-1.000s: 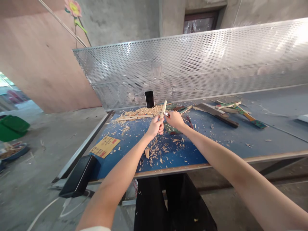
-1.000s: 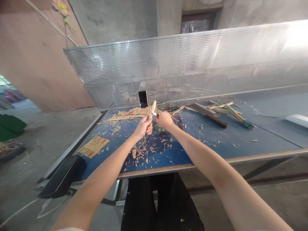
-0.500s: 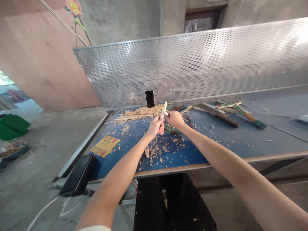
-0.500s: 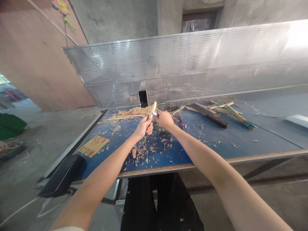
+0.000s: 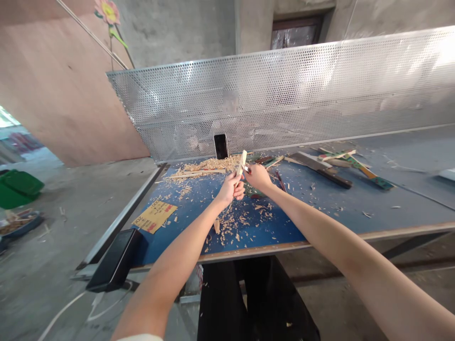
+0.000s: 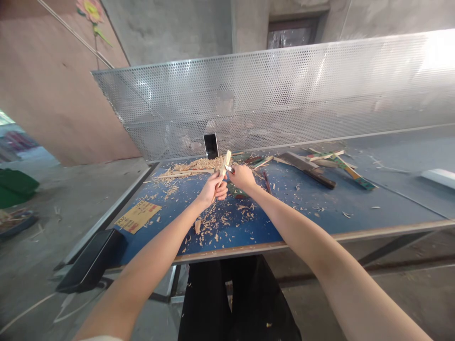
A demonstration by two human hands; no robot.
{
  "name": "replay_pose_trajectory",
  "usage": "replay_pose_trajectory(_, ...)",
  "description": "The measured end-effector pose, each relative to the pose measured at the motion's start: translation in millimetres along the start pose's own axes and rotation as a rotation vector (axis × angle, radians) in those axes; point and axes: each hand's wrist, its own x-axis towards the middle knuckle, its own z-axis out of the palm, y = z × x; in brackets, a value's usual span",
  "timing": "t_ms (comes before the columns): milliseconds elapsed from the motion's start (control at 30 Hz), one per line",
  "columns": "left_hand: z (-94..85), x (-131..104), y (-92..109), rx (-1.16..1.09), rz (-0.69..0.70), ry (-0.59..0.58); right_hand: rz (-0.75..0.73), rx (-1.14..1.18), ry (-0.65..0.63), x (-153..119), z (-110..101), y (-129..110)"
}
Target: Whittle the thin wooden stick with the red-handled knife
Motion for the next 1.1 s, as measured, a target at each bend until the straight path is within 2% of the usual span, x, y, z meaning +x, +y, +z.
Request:
replay_pose_trajectory(367,2.9,0,4,-0.187,-0.146,0.068,0.048,-0.047,-0.037,1,3,-2)
replay_pose_trajectory(633,-2.3,6,-6,-0.021,-0.102,0.137,0.040,-0.096,-0.074,2,4,0)
replay_pose_trajectory(900,2.4,4,-9,0.309,-0.049,0.275,0.044,-0.089,-0.072,1,7,1)
replay_pose_trajectory(1100,3.6,6,-11,0.258,-0.127,0.274,0.099,-0.121,-0.065,2,5,2)
